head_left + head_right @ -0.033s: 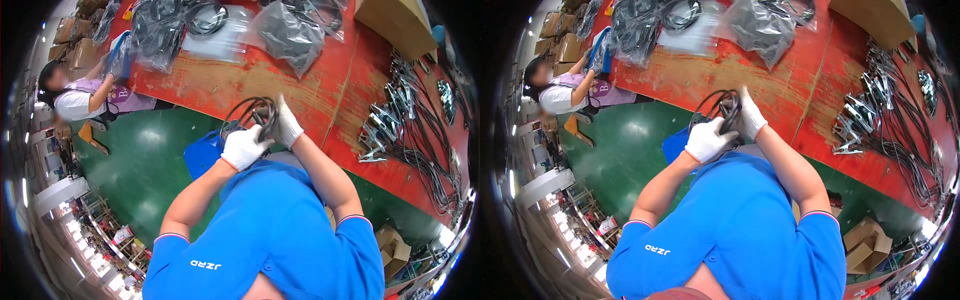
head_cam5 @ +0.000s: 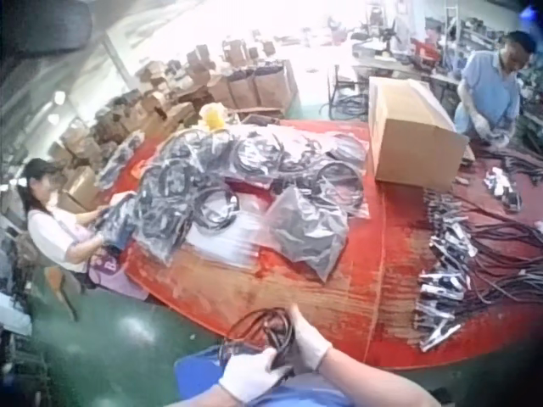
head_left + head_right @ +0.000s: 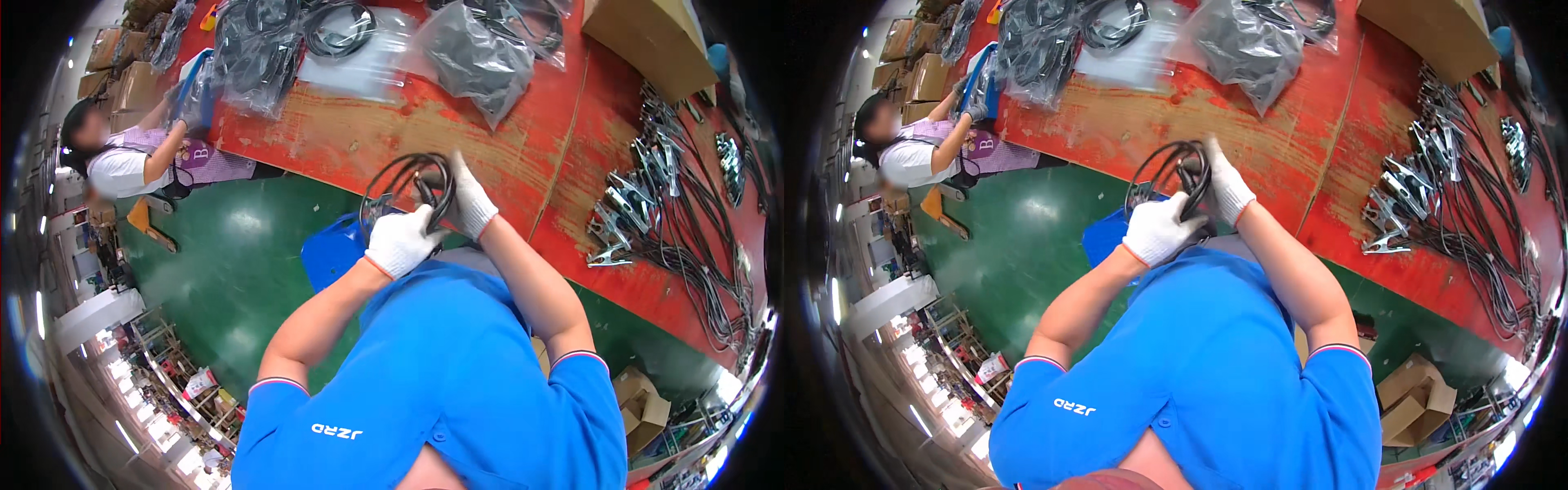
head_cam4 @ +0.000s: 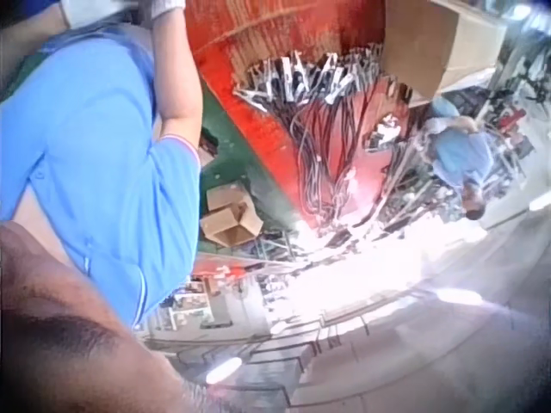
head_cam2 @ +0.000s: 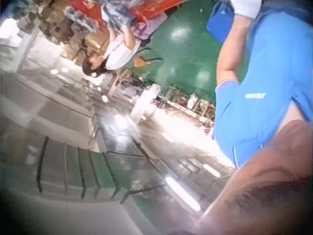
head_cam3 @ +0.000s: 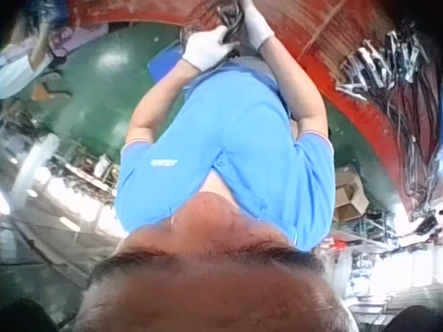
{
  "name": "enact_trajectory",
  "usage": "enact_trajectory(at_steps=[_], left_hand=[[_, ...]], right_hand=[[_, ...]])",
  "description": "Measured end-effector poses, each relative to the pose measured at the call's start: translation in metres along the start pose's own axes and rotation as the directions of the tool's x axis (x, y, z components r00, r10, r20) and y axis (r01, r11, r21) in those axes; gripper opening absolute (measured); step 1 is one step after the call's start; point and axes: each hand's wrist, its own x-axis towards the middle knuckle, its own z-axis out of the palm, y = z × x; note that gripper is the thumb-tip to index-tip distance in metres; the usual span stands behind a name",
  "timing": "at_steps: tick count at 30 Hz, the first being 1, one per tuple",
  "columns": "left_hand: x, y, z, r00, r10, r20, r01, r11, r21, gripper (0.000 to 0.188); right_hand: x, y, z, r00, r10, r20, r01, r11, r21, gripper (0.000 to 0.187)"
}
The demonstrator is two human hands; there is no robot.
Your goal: The person coils black cables with attached metal clips and places them into clear plastic bags. The person repeatedly picks up a cable, coils it, and inserts it into a bag on a red workbench.
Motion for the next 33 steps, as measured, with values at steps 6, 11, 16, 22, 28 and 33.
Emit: enact_trajectory(at_steps=[6, 11, 16, 22, 28, 33], left_hand=[[0.065, -0.096, -0.001, 0.898, 0.413, -0.152, -0.354, 0.884, 0.306, 0.026], [0.119, -0.213, 0.062, 0.867, 0.494, 0.059, -0.484, 0.809, 0.334, 0.029], [0.104, -0.222, 0.025, 0.837, 0.504, -0.214, -0.524, 0.850, -0.048, 0.041], [0.151, -0.297, -0.016, 0.872, -0.437, -0.220, 0.427, 0.899, -0.094, 0.106], [0.210, -0.287, -0.029, 0.925, -0.276, 0.261, 0.316, 0.940, -0.127, 0.086], [0.210, -0.291, -0.012, 0.924, -0.362, 0.122, 0.380, 0.905, -0.190, 0.059]], right_hand=[[0.067, -0.027, 0.026, 0.929, -0.350, -0.122, 0.311, 0.915, -0.255, 0.031], [0.135, -0.018, -0.016, 0.692, -0.710, -0.131, -0.098, 0.088, -0.991, 0.057], [0.139, 0.001, -0.024, 0.642, -0.752, -0.149, -0.209, 0.015, -0.978, 0.057], [0.144, 0.006, -0.008, 0.618, -0.723, -0.311, -0.260, 0.185, -0.948, 0.066], [0.163, -0.003, 0.036, 0.616, -0.667, -0.418, -0.384, 0.210, -0.899, 0.078], [0.158, -0.045, 0.058, 0.717, -0.529, -0.454, -0.595, -0.126, -0.793, 0.073]])
